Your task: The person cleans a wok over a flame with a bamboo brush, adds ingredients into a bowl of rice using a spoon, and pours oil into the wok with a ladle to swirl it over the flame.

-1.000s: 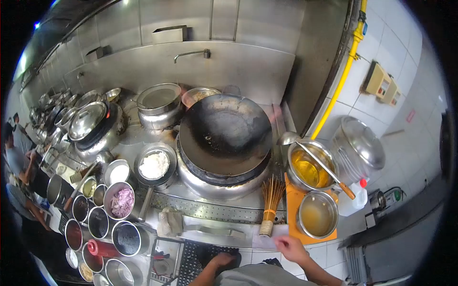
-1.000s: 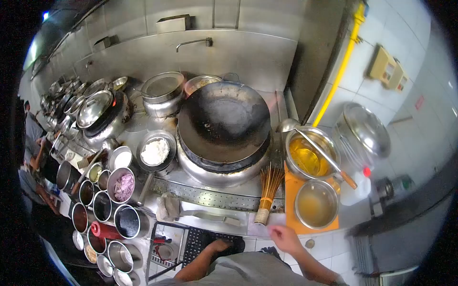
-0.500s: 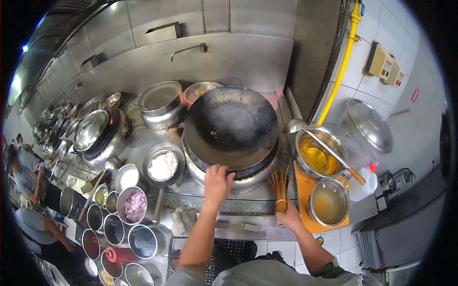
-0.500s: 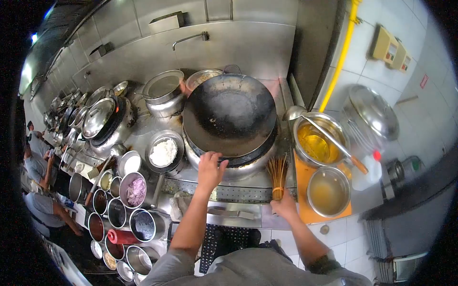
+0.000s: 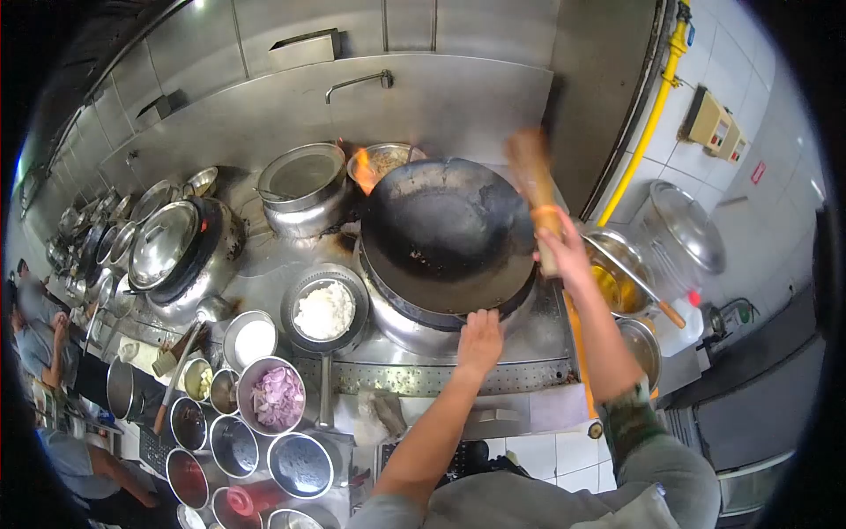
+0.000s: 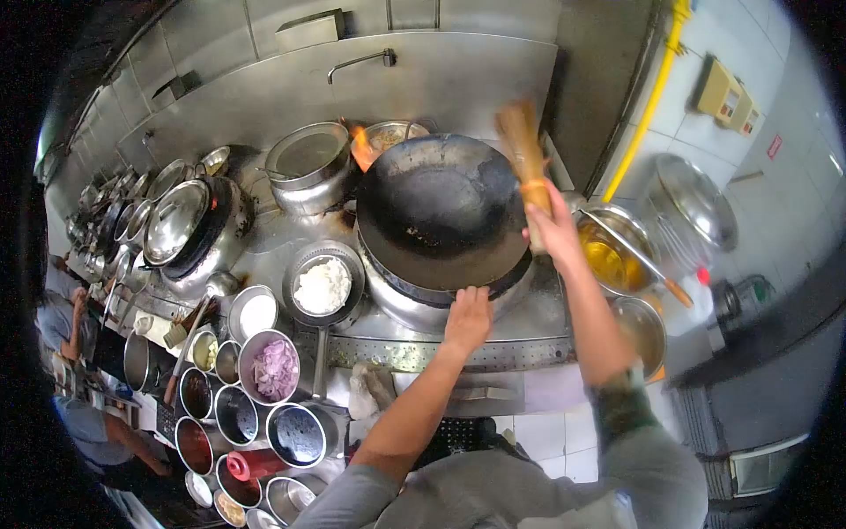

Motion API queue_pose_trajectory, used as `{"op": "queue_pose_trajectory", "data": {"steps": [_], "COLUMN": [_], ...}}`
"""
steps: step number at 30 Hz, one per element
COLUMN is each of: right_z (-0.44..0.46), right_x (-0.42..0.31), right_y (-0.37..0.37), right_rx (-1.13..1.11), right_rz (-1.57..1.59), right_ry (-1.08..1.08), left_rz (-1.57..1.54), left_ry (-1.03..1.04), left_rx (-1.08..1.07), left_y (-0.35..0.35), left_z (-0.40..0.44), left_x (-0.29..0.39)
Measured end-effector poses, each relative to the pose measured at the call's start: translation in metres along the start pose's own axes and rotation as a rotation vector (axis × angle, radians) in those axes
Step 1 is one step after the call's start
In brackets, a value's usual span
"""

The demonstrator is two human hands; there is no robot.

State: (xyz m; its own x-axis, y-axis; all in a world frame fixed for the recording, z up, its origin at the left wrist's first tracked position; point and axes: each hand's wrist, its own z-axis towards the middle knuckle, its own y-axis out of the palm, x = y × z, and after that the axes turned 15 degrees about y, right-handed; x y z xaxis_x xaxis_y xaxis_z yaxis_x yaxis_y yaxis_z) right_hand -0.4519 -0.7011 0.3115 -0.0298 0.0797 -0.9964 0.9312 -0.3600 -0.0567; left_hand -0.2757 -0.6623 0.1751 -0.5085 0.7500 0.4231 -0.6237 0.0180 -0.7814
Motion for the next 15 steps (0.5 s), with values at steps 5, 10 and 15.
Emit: {"op": "queue_pose_trajectory", "data": {"steps": [5, 10, 15], "right_z": [0.057, 0.022, 0.050], "right_x": [0.055, 0.027, 0.029], "right_y": [0.095, 0.051, 0.059], "right_rx": [0.062, -0.530, 0.217], "right_rz": [-1.190, -1.213, -1.643], "right_ry": [0.070, 0.156, 0.137], "left_rz": [-0.110, -0.374, -0.409], "left_ry": [0.119, 0.036, 0.053], "left_rx": [0.071, 0.038, 0.112], "left_y": [-0.049, -0.116, -0.134], "left_z": [-0.043, -0.119, -0.119], "left_x": [0.014, 0.038, 0.040]}}
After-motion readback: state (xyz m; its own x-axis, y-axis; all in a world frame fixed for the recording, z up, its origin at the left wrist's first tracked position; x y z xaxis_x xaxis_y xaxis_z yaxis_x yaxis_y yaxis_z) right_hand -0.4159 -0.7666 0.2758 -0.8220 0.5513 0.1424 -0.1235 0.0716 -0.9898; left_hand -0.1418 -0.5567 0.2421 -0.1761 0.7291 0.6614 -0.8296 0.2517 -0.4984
